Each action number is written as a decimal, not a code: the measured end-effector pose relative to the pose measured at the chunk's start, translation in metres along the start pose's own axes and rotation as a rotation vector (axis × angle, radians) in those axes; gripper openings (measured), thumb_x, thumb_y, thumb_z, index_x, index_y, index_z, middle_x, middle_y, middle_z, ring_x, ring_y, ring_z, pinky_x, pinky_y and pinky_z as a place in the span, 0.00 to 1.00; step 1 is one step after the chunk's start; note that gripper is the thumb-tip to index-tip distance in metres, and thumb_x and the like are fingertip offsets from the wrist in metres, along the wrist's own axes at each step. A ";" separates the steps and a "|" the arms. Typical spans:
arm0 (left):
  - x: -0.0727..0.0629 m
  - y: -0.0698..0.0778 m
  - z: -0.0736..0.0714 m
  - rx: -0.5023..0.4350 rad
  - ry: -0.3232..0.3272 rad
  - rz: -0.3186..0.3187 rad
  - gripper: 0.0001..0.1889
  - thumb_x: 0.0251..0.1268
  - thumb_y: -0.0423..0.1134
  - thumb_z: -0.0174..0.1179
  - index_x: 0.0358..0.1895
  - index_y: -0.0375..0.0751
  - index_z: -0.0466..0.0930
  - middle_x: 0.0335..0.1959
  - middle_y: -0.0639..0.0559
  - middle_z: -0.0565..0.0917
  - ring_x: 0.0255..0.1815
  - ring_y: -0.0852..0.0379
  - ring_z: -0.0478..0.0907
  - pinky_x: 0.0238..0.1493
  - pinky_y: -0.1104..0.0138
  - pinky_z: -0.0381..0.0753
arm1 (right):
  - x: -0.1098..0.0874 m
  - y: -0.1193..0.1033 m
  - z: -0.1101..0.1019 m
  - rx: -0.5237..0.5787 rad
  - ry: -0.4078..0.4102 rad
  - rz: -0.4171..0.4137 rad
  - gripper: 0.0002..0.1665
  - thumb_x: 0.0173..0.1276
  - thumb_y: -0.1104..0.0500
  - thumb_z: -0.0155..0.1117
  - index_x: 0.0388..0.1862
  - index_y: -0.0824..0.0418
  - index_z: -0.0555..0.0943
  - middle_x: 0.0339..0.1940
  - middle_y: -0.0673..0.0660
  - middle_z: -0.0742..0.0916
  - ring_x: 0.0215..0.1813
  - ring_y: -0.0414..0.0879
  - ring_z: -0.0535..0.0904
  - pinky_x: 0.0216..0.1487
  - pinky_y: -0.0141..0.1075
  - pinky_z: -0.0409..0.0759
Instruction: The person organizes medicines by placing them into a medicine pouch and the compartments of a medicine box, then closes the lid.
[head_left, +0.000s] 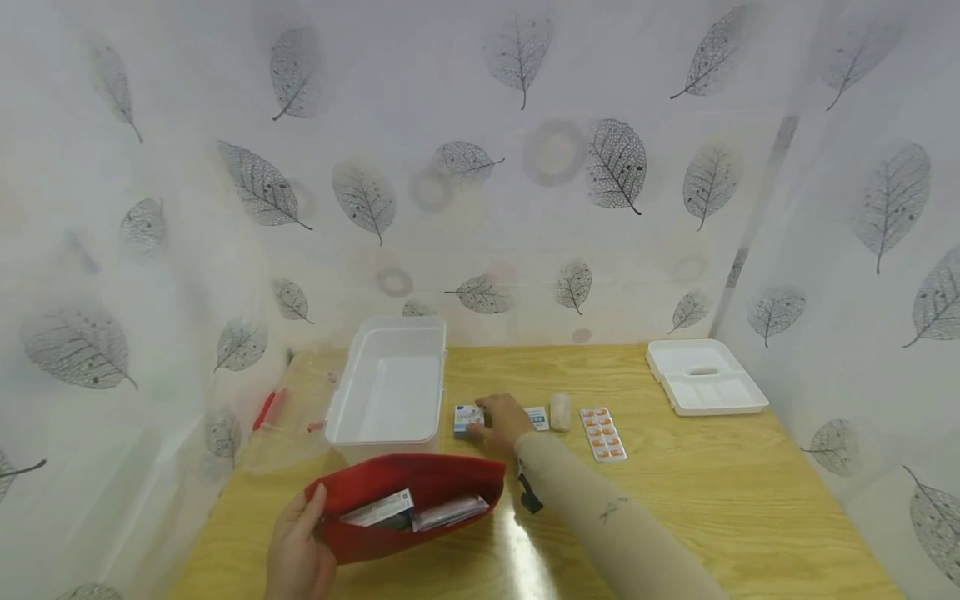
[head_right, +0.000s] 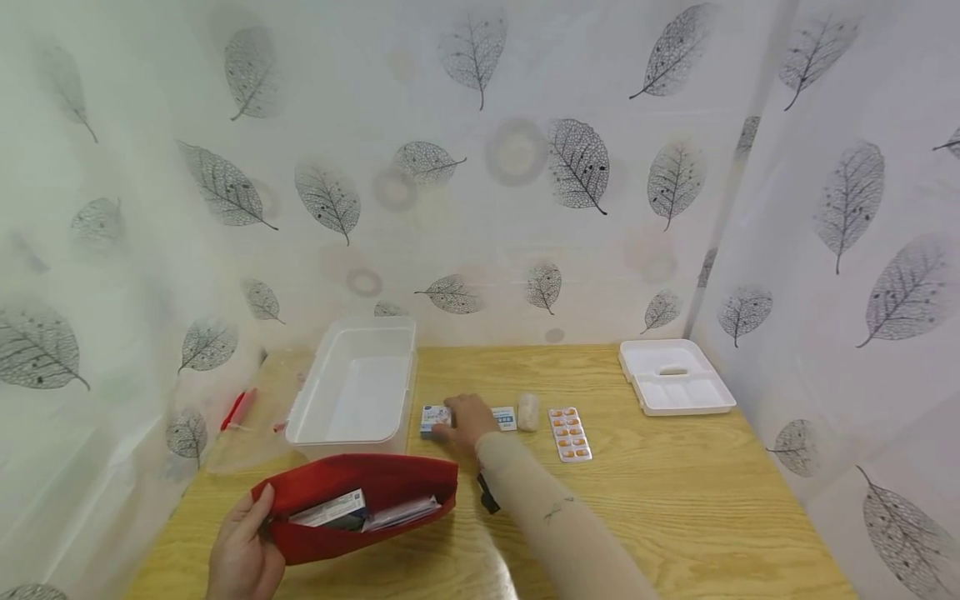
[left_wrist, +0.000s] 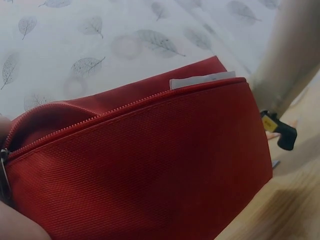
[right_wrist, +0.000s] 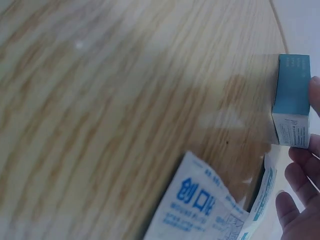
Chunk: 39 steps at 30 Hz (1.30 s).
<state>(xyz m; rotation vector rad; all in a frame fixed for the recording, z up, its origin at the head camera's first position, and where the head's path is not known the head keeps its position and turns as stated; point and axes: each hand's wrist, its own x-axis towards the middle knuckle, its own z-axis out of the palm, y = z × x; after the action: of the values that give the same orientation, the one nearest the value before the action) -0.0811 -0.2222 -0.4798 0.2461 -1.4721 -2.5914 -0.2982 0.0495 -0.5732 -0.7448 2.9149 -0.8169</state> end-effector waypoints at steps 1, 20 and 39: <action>0.000 0.000 0.000 -0.011 -0.008 0.009 0.14 0.77 0.39 0.46 0.44 0.44 0.84 0.40 0.57 0.82 0.47 0.63 0.74 0.49 0.71 0.76 | 0.000 -0.001 0.000 0.002 -0.006 0.007 0.34 0.62 0.41 0.66 0.60 0.61 0.77 0.57 0.61 0.82 0.60 0.57 0.74 0.63 0.48 0.69; -0.002 0.000 0.001 -0.027 -0.045 0.026 0.14 0.77 0.39 0.45 0.44 0.44 0.83 0.40 0.57 0.82 0.47 0.63 0.75 0.48 0.70 0.77 | -0.012 -0.014 -0.011 0.190 -0.055 0.038 0.24 0.57 0.52 0.73 0.47 0.49 0.70 0.32 0.48 0.83 0.33 0.42 0.78 0.34 0.37 0.77; -0.002 0.000 0.012 0.055 -0.022 -0.008 0.13 0.77 0.41 0.46 0.43 0.46 0.83 0.39 0.58 0.81 0.47 0.63 0.73 0.49 0.70 0.75 | -0.073 0.026 -0.100 0.417 0.097 0.089 0.24 0.62 0.57 0.70 0.57 0.60 0.78 0.42 0.55 0.85 0.44 0.48 0.82 0.41 0.37 0.82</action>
<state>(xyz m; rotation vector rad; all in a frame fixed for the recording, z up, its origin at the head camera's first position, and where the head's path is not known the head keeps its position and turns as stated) -0.0813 -0.2115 -0.4735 0.2307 -1.5549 -2.5704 -0.2598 0.1502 -0.5072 -0.5459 2.6850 -1.4205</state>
